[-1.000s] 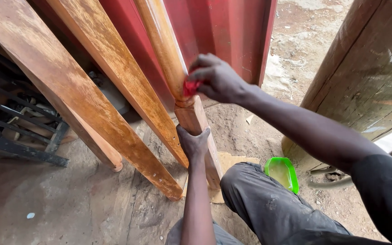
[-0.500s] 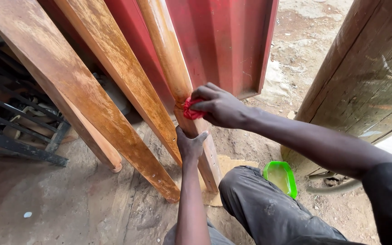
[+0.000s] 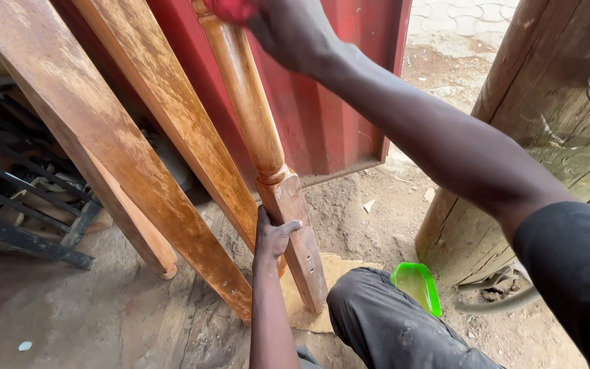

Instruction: Applying polish or finish to turned wooden posts using a cloth

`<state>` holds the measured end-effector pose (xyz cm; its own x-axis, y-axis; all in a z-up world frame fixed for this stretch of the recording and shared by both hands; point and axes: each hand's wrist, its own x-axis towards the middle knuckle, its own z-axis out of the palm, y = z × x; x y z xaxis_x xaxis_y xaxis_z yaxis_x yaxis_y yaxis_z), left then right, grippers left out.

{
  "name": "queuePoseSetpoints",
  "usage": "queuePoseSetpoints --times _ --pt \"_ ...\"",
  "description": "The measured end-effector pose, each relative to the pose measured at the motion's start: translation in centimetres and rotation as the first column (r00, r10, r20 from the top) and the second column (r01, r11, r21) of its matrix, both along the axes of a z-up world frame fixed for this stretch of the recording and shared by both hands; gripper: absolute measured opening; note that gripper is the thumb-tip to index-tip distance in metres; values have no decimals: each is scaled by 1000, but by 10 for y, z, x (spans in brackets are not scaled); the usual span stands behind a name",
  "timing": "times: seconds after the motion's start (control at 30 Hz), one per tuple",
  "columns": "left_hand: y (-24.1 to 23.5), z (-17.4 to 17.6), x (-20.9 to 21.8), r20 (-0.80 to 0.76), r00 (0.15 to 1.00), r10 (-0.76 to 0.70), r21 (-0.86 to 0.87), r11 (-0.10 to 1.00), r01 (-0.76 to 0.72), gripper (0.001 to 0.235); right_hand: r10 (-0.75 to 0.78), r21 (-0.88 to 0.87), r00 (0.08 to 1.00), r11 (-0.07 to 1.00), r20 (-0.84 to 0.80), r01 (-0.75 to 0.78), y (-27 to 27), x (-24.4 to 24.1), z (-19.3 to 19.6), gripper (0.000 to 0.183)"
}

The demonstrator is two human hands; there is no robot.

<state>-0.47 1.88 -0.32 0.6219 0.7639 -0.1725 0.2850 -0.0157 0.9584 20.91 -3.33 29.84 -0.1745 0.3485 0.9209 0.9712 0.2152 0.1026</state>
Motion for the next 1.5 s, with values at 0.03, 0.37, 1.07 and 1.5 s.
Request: queuePoseSetpoints --times 0.03,0.37,1.07,1.5 --pt "2 -2 -1 4 1000 -18 -5 1000 18 82 122 -24 990 992 66 -121 -16 -20 5 25" --pt "-7 5 1 -16 1000 8 9 1000 -8 83 37 -168 991 986 126 -15 -8 -9 -2 16" --pt "-65 -44 53 177 773 609 637 528 -562 98 -240 -240 964 948 -110 209 -12 -50 38 25" --pt "-58 -44 41 127 823 553 655 577 -488 83 -461 -500 666 853 -587 149 -28 -12 31 23"
